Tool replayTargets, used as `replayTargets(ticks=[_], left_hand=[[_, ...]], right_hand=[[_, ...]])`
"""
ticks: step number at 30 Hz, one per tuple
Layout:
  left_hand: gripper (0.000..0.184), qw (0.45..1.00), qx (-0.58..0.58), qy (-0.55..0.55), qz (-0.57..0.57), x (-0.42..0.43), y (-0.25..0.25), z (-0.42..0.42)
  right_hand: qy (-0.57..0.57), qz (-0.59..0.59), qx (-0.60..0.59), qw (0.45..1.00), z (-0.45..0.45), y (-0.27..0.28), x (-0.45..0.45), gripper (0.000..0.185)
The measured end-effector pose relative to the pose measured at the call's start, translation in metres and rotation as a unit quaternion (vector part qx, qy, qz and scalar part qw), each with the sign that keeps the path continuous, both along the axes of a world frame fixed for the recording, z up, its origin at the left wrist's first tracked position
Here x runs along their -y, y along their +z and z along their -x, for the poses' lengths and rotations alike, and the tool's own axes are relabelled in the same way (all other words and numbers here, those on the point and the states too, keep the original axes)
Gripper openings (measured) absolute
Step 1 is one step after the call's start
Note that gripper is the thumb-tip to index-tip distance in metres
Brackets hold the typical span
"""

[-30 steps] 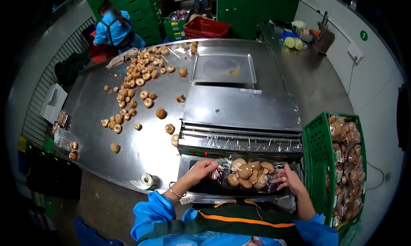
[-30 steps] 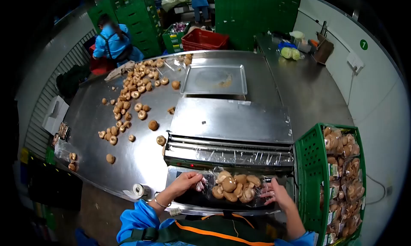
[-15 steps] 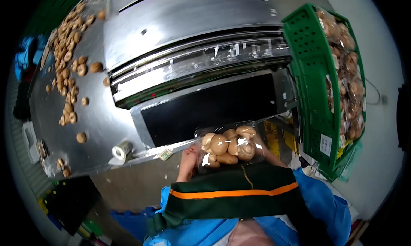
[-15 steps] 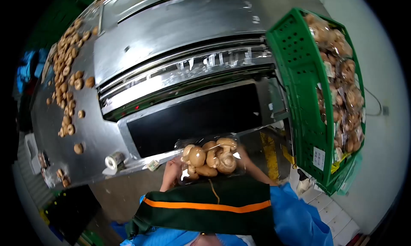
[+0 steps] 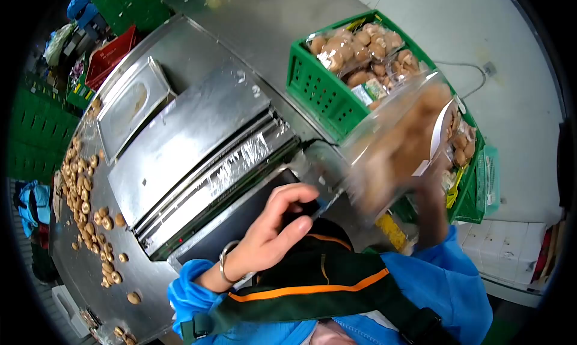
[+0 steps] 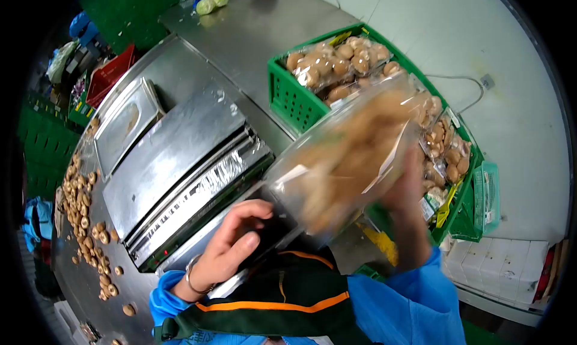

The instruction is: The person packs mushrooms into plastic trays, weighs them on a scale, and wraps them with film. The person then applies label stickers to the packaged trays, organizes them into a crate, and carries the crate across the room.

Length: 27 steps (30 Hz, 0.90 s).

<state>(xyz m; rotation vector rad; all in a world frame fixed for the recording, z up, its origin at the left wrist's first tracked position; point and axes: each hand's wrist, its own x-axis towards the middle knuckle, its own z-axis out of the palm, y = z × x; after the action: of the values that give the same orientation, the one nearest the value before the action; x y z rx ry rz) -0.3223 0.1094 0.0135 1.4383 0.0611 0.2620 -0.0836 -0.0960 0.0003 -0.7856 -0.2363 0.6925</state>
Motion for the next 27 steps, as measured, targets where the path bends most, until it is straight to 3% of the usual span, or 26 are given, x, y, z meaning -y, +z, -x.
replayTargets(ticks=[1, 3, 4, 6, 7, 9, 11, 12, 14, 15, 16, 18, 19, 21, 23, 24, 27], left_hand=[[0.027, 0.991, 0.014, 0.010, -0.136, -0.013, 0.007, -0.008], [0.027, 0.968, -0.047, 0.041, -0.244, -0.028, -0.001, -0.011], [0.024, 0.968, -0.081, 0.060, -0.228, -0.028, -0.009, -0.004], [0.024, 0.983, -0.144, 0.083, -0.080, -0.024, -0.028, 0.005], [0.024, 0.981, -0.170, 0.088, -0.017, -0.025, -0.035, 0.003], [0.023, 0.971, -0.162, 0.103, -0.141, -0.031, -0.026, 0.002], [0.022, 0.942, -0.169, 0.128, -0.262, -0.037, -0.019, 0.026], [0.022, 0.928, -0.203, 0.168, -0.262, -0.035, -0.018, 0.048], [0.021, 0.906, -0.250, 0.229, -0.252, -0.031, -0.020, 0.080], [0.020, 0.911, -0.253, 0.236, -0.224, -0.027, -0.023, 0.083], [0.016, 0.922, -0.218, 0.239, -0.214, -0.025, -0.025, 0.073], [0.011, 0.938, -0.133, 0.256, -0.192, -0.015, -0.036, 0.058], [0.013, 0.940, -0.107, 0.277, -0.170, -0.004, -0.036, 0.059], [0.015, 0.955, -0.086, 0.232, -0.166, 0.004, -0.021, 0.076], [0.017, 0.936, -0.108, 0.270, -0.196, 0.019, -0.027, 0.109], [0.019, 0.920, -0.176, 0.281, -0.210, 0.030, -0.026, 0.142], [0.022, 0.800, -0.332, 0.428, -0.258, 0.060, -0.035, 0.216]], right_hand=[[-0.004, 0.027, -0.025, 0.999, -0.044, 0.021, 0.004, 0.049], [-0.009, 0.138, -0.015, 0.990, -0.116, 0.049, 0.009, 0.048], [-0.023, 0.188, -0.006, 0.982, -0.140, 0.034, 0.016, 0.045], [-0.045, 0.286, 0.011, 0.957, -0.180, -0.027, 0.021, 0.039], [-0.012, 0.281, -0.017, 0.960, -0.168, -0.038, -0.008, 0.028], [-0.011, 0.294, -0.092, 0.951, -0.181, -0.077, -0.037, 0.026], [-0.017, 0.281, -0.003, 0.960, -0.173, -0.067, -0.029, 0.031], [-0.063, 0.377, 0.009, 0.924, -0.145, -0.036, -0.049, 0.040], [-0.079, 0.378, 0.181, 0.904, -0.120, -0.034, -0.043, 0.062], [-0.046, 0.474, 0.412, 0.777, -0.116, -0.028, -0.033, 0.064], [-0.075, 0.534, 0.607, 0.584, -0.112, -0.021, -0.023, 0.066], [-0.077, 0.469, 0.699, 0.534, -0.102, 0.003, -0.057, 0.058], [-0.056, 0.401, 0.727, 0.554, -0.105, 0.003, -0.091, 0.054], [-0.041, 0.365, 0.825, 0.430, -0.122, -0.015, -0.146, 0.052], [0.073, 0.391, 0.838, 0.374, -0.149, -0.030, -0.136, 0.049], [0.132, 0.409, 0.837, 0.338, -0.156, -0.038, -0.124, 0.048], [0.122, 0.381, 0.864, 0.306, -0.183, -0.042, -0.123, 0.045]])
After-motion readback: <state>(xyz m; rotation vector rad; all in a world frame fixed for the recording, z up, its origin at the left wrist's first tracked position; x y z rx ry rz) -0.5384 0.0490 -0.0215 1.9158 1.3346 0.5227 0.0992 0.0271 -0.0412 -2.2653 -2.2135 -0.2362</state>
